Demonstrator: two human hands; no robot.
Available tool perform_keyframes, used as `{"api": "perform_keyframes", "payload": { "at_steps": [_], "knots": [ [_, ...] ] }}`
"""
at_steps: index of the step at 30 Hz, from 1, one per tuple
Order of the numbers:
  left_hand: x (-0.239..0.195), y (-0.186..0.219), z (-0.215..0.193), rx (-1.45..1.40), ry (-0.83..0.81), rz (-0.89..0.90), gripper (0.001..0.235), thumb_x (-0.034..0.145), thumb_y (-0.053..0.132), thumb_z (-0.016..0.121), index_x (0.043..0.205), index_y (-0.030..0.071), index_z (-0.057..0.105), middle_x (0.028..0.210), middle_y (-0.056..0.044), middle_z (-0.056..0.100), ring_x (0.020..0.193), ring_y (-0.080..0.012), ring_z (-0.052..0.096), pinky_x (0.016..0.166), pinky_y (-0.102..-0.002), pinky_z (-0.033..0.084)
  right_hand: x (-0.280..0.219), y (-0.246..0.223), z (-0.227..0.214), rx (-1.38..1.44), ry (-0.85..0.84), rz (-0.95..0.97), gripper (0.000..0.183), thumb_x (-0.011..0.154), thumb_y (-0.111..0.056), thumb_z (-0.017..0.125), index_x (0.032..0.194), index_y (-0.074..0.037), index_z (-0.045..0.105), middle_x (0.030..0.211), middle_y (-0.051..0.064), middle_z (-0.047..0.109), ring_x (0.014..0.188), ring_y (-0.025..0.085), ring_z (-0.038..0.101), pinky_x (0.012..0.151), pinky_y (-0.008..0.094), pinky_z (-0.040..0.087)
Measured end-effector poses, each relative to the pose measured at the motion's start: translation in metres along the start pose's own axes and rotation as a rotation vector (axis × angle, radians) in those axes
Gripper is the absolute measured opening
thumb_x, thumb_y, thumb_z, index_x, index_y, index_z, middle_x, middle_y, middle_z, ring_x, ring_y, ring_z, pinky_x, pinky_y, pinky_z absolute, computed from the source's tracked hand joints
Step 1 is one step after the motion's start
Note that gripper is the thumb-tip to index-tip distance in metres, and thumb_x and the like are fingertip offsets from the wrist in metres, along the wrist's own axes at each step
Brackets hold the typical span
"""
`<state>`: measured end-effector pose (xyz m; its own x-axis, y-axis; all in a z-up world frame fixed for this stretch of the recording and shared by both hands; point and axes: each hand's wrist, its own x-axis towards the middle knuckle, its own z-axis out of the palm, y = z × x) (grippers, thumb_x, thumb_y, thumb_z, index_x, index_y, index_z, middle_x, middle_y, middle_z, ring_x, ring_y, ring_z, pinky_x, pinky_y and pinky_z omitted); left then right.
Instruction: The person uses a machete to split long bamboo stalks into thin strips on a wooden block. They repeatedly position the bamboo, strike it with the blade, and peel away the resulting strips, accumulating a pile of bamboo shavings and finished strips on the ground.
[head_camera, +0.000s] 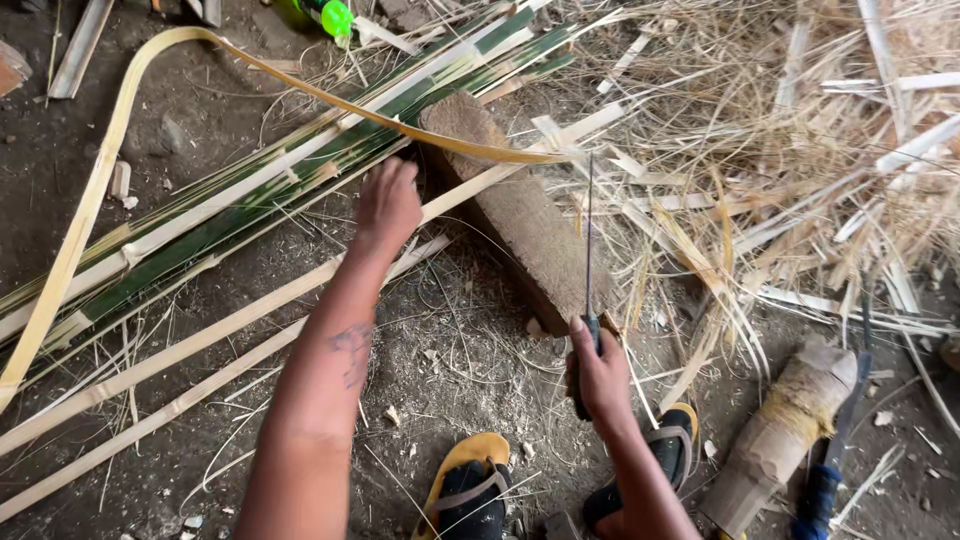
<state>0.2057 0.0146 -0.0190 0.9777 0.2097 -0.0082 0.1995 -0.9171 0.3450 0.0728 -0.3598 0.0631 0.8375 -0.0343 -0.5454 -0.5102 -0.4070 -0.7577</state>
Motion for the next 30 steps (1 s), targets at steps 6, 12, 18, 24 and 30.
{"api": "perform_keyframes", "payload": {
  "at_steps": [6,12,18,24,30],
  "knots": [
    [0.083,0.005,0.025,0.268,0.158,0.016,0.076,0.074,0.000,0.070,0.145,0.005,0.042,0.153,-0.019,0.041,0.136,-0.0374,0.043,0.106,-0.057,0.039,-0.003,0.004,0.047,0.133,-0.125,0.077,0.052,0.093,-0.057,0.057,0.092,-0.005,0.056,0.060,0.003,0.057,0.044,0.013,0.054,0.039,0.029,0.048],
    [0.078,-0.001,0.001,0.369,-0.010,0.180,0.007,0.098,0.012,0.062,0.105,0.012,0.064,0.107,-0.010,0.069,0.112,-0.0267,0.057,0.099,-0.053,0.045,-0.022,0.018,0.051,0.054,-0.078,0.025,0.052,0.082,-0.044,0.072,0.106,-0.003,0.052,0.071,0.004,0.057,0.049,0.014,0.058,0.039,0.030,0.054],
    [-0.007,0.094,0.013,-0.144,0.154,0.526,0.029,0.107,0.017,0.054,0.083,0.011,0.070,0.052,-0.006,0.057,0.039,-0.0117,0.046,0.027,-0.031,0.036,-0.046,0.035,0.030,0.145,0.105,-0.278,0.043,0.087,-0.028,0.061,0.122,-0.004,0.051,0.077,0.005,0.059,0.054,0.013,0.054,0.041,0.029,0.047],
    [-0.116,0.176,0.048,-0.349,-0.295,0.286,0.034,0.101,0.026,0.057,0.076,0.006,0.068,0.057,-0.007,0.058,0.044,-0.0157,0.049,0.039,-0.033,0.043,-0.054,0.047,0.005,0.136,0.166,-0.301,0.040,0.095,-0.035,0.065,0.116,-0.002,0.053,0.074,0.006,0.059,0.057,0.015,0.061,0.048,0.032,0.055],
    [-0.173,0.161,0.048,-0.352,0.003,0.467,0.023,0.089,0.019,0.064,0.093,-0.002,0.069,0.068,-0.011,0.063,0.050,-0.0183,0.059,0.044,-0.029,0.048,-0.078,0.050,-0.009,-0.075,0.082,0.053,0.045,0.091,-0.045,0.066,0.110,-0.005,0.059,0.066,0.009,0.065,0.052,0.016,0.065,0.048,0.034,0.054]
  ]
}}
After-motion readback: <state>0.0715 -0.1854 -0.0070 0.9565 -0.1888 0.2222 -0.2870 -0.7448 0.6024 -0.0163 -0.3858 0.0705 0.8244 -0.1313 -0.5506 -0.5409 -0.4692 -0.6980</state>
